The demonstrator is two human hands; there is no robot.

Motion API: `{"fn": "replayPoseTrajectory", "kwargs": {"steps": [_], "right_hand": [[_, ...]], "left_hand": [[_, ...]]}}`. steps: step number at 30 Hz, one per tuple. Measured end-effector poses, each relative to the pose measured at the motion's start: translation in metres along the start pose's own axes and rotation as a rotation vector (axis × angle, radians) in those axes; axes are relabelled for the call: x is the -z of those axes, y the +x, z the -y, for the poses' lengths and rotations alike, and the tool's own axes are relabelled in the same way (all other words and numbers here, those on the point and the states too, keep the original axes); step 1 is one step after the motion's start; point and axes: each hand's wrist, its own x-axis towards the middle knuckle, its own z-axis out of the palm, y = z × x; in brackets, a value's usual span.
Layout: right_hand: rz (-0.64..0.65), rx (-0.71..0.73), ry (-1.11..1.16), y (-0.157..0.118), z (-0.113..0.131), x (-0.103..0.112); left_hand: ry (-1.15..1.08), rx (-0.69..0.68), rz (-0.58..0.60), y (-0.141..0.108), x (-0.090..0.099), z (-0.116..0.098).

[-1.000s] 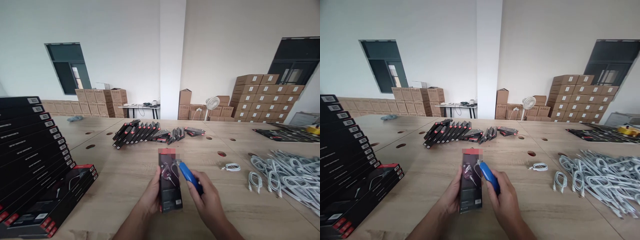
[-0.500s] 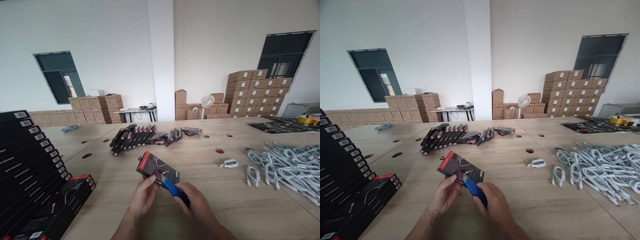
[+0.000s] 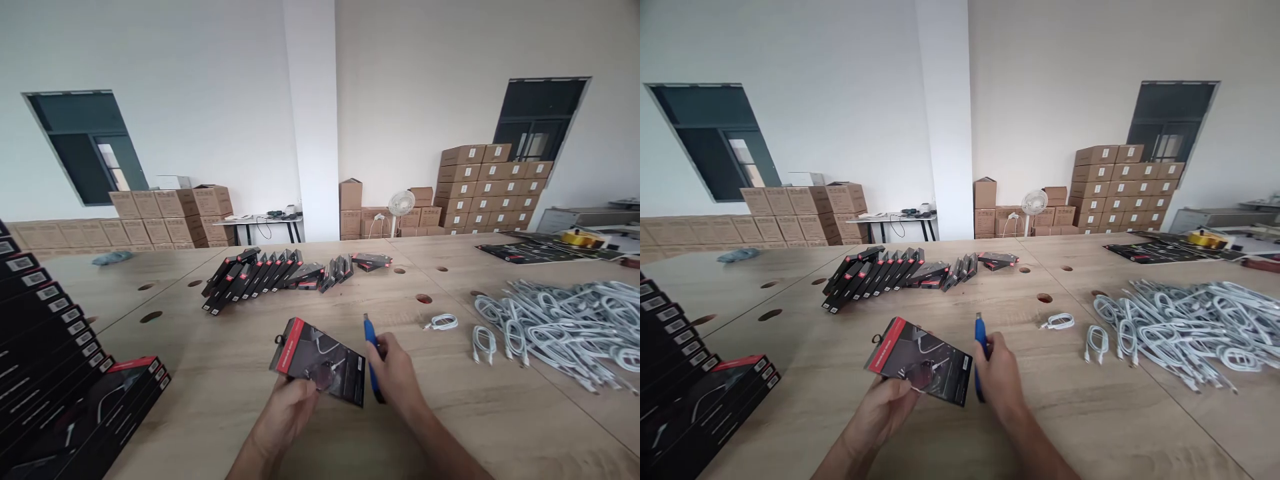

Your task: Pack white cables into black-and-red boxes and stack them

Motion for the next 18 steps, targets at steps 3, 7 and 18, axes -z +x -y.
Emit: {"fn": "replayPoseTrajectory", "kwargs": {"steps": [3, 7, 18], "right_hand": [[-0.012, -0.015, -0.130, 0.011, -0.028, 0.017], [-0.013, 0.023, -0.234, 0.011, -0.039, 0.032], [0.297, 0.290, 0.049, -0.021, 0.025, 0.018]], "left_hand": [[-0.039, 0.052, -0.052, 0.003, 0.008, -0.004], [-0.084, 0.142, -0.149, 0.006, 0.015, -0.006], [-0.143, 0.570, -0.099, 0.000, -0.005, 0.021]]}}
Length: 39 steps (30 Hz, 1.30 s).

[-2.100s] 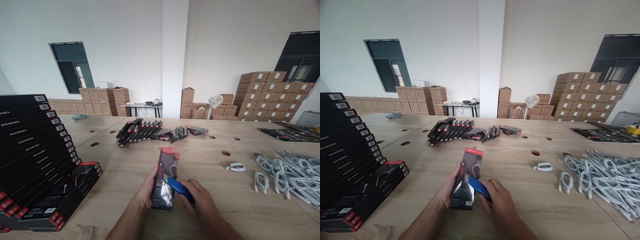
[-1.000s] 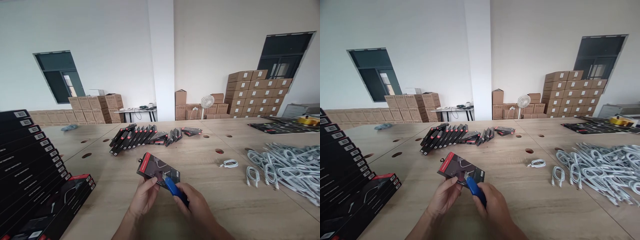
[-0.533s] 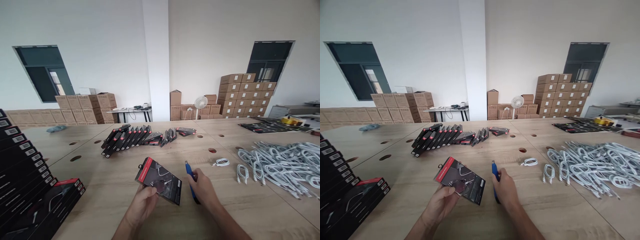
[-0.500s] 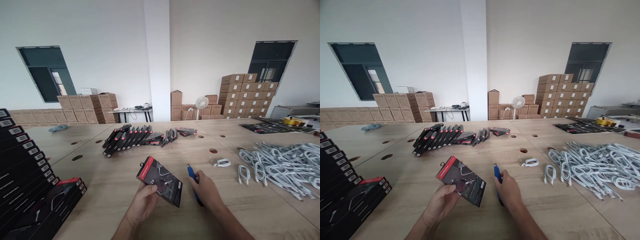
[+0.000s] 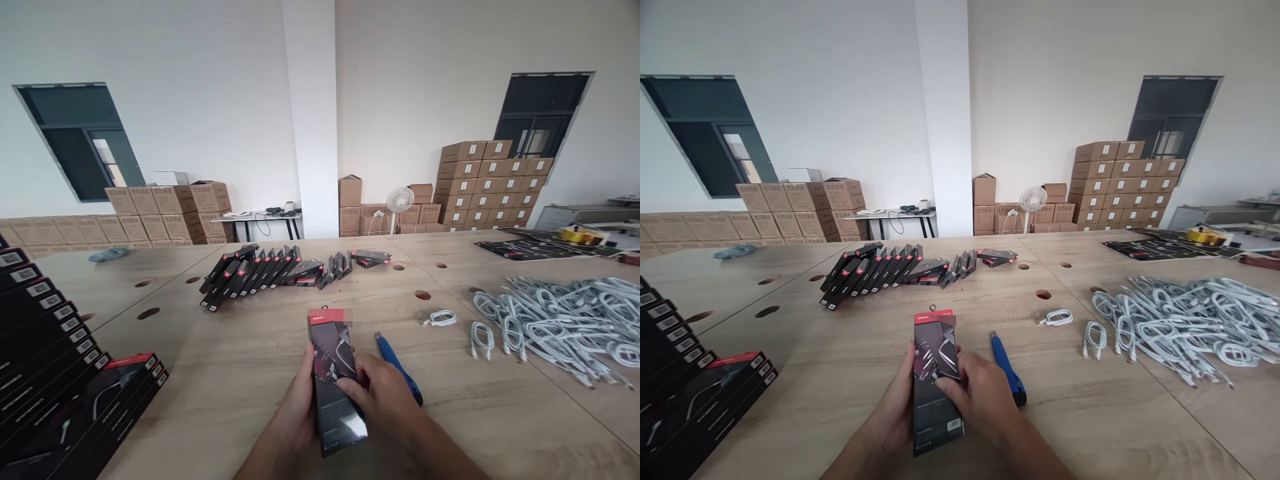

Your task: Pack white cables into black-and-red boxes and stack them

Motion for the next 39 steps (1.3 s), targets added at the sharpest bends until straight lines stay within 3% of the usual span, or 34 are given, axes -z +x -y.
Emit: {"fn": "replayPoseTrajectory", "kwargs": {"steps": [3, 7, 12, 15, 20, 24, 29, 33, 35, 39], "right_hand": [[0.031, 0.047, 0.127, -0.001, -0.004, 0.000], [-0.075, -0.010, 0.193, 0.004, -0.013, 0.009], [-0.412, -0.232, 0.370, 0.017, -0.035, 0.042], [-0.485, -0.309, 0.579, 0.024, -0.048, 0.060], [-0.378, -0.361, 0.880, 0.029, -0.057, 0.067], [-0.222, -0.435, 1.007, 0.027, -0.055, 0.063], [0.072, -0.514, 1.020, 0.013, -0.027, 0.043], [0.322, -0.353, 0.941, 0.000, -0.002, 0.024], [0.346, -0.290, 0.920, -0.002, 0.003, 0.018], [0.216, -0.241, 0.878, 0.002, 0.000, 0.013]], "left_hand": [[0.063, 0.063, -0.047, -0.004, 0.001, 0.002], [0.218, -0.031, -0.052, -0.012, 0.001, -0.001], [0.349, 0.097, 0.108, -0.020, -0.002, -0.002], [0.359, 0.182, 0.244, -0.023, -0.006, 0.002], [0.354, 0.129, 0.321, -0.027, -0.013, 0.002], [0.209, -0.021, 0.289, -0.024, -0.006, -0.016], [0.122, -0.104, 0.118, -0.020, 0.012, -0.032], [0.168, -0.062, -0.079, -0.018, 0.009, -0.022], [0.229, -0.093, -0.055, -0.016, 0.002, -0.015], [0.426, -0.257, 0.022, -0.008, -0.012, -0.008]]}}
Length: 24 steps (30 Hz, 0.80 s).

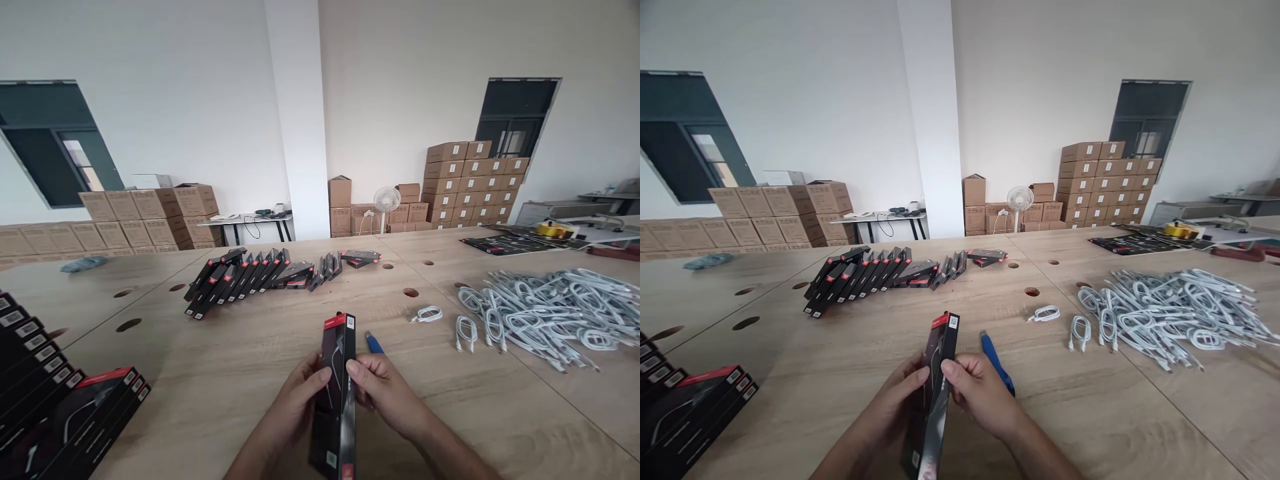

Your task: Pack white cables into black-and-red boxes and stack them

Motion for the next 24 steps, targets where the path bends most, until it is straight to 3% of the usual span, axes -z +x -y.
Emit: {"fn": "replayPoseTrajectory", "kwargs": {"steps": [5, 8, 10, 13, 16, 19, 24], "right_hand": [[-0.061, 0.095, -0.096, -0.002, 0.003, -0.007], [0.058, 0.182, -0.191, -0.008, 0.007, -0.020], [0.121, 0.234, -0.230, -0.010, 0.008, -0.027], [0.049, 0.247, -0.200, -0.009, 0.009, -0.029], [-0.043, 0.251, -0.143, -0.006, 0.008, -0.027], [-0.080, 0.179, -0.034, -0.003, 0.006, -0.026], [-0.106, -0.017, 0.205, -0.001, 0.003, -0.025]], "left_hand": [[0.201, -0.072, 0.019, -0.003, -0.005, -0.008], [0.300, -0.102, -0.012, -0.011, -0.011, -0.012], [0.315, -0.073, -0.096, -0.014, -0.015, -0.014], [0.136, -0.016, -0.238, -0.013, -0.016, -0.014], [-0.117, 0.090, -0.279, -0.008, -0.010, -0.015], [-0.224, 0.159, -0.247, -0.003, -0.001, -0.015], [-0.273, 0.130, -0.127, -0.002, 0.007, -0.017]]}}
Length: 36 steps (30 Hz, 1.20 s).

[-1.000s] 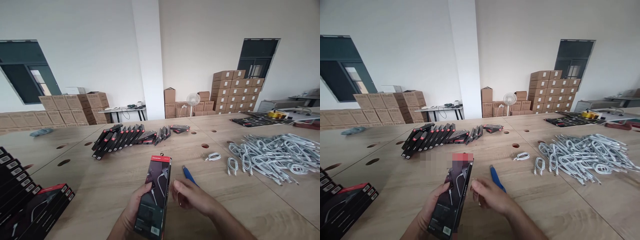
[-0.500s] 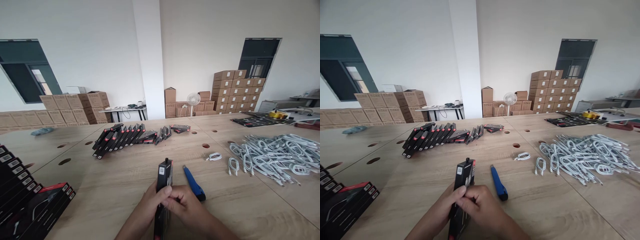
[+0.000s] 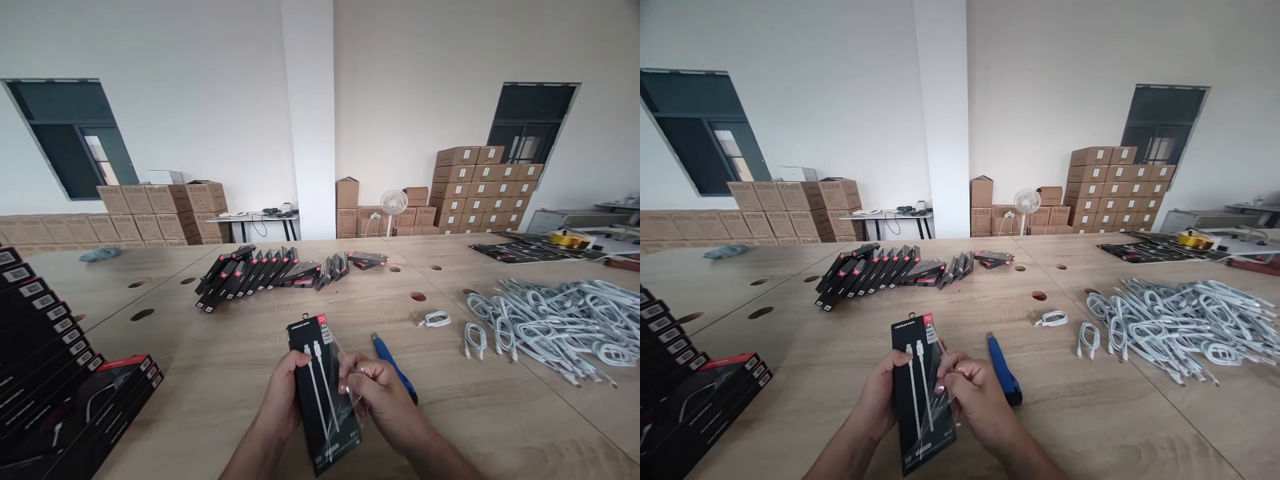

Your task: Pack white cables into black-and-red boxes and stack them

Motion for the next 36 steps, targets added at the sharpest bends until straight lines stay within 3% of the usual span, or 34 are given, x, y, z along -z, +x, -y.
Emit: {"fn": "replayPoseTrajectory", "kwargs": {"steps": [6, 13, 17, 20, 24, 28, 31, 36], "right_hand": [[0.015, -0.079, 0.059, 0.002, 0.007, 0.006], [-0.055, -0.121, 0.005, 0.002, 0.018, 0.010], [-0.177, -0.098, -0.128, 0.006, 0.012, 0.012], [-0.292, -0.024, -0.251, 0.010, 0.010, 0.011], [-0.348, 0.088, -0.462, 0.009, 0.008, 0.003], [-0.096, 0.048, -0.785, 0.006, -0.004, 0.002], [0.108, 0.038, -0.770, 0.005, -0.012, 0.006], [0.280, -0.025, -0.650, -0.003, -0.010, 0.008]], "left_hand": [[-0.086, -0.005, 0.126, -0.004, -0.005, -0.005], [-0.127, -0.038, -0.017, 0.002, -0.004, 0.002], [-0.080, -0.034, -0.079, 0.001, -0.015, 0.014], [-0.019, -0.189, -0.110, 0.000, -0.028, 0.022], [-0.029, -0.419, -0.303, 0.002, -0.032, 0.019], [-0.063, -0.443, -0.391, 0.003, -0.022, 0.007], [-0.058, -0.444, -0.415, 0.000, -0.016, 0.000], [-0.029, -0.360, -0.424, 0.000, -0.010, -0.003]]}}
